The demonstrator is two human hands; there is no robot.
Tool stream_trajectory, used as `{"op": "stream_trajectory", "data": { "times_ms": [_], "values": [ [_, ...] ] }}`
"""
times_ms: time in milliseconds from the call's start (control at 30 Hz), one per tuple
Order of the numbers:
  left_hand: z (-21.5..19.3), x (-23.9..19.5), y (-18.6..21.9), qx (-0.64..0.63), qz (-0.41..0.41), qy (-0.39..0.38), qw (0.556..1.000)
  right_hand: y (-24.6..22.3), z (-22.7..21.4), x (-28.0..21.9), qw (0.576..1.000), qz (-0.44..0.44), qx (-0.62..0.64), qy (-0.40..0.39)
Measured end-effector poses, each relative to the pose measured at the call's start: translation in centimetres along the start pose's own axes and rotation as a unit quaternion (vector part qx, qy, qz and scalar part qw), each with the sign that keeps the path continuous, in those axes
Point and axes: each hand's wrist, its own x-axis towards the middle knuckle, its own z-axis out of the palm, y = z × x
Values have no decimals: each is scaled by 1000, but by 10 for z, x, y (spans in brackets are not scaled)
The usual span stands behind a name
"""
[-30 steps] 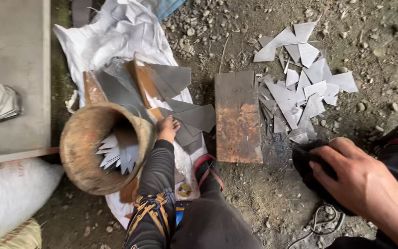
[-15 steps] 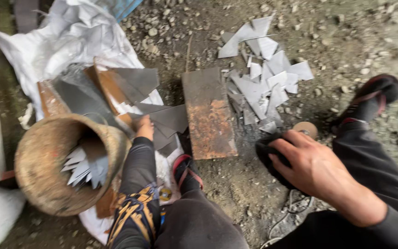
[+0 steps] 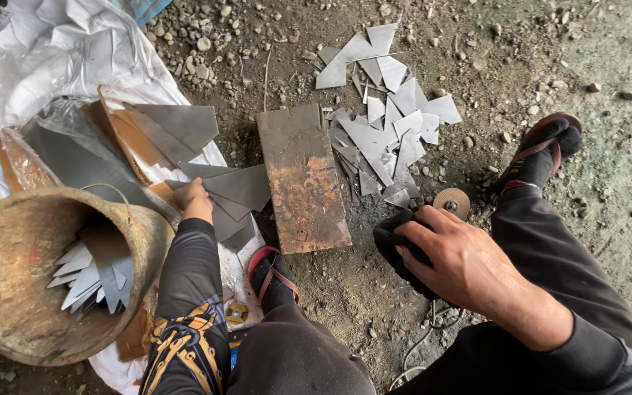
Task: The person sits on the ground and repeatedly smooths the edges of small triangular metal pieces using a handheld sanding block against a flat metal plate. The person picks up each piece, rubs its edges, and places it into a bucket.
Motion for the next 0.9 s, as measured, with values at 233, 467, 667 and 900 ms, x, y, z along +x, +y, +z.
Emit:
{"op": "stream_trajectory", "data": {
  "times_ms": [233,467,667,900],
  "values": [
    [-15,-11,25,-157,47,-169,972,-2,-2,1,1000,-13,-2,17],
    [-89,-121,76,-51,310,-211,926,6,10,6,999,38,-11,-17],
    [-147,-234,70,-72,237,-216,944,22,54,17,999,36,3,21],
    [-140,-264,-14,-148,108,-367,912,23,136,57,992,96,80,33]
  ]
}}
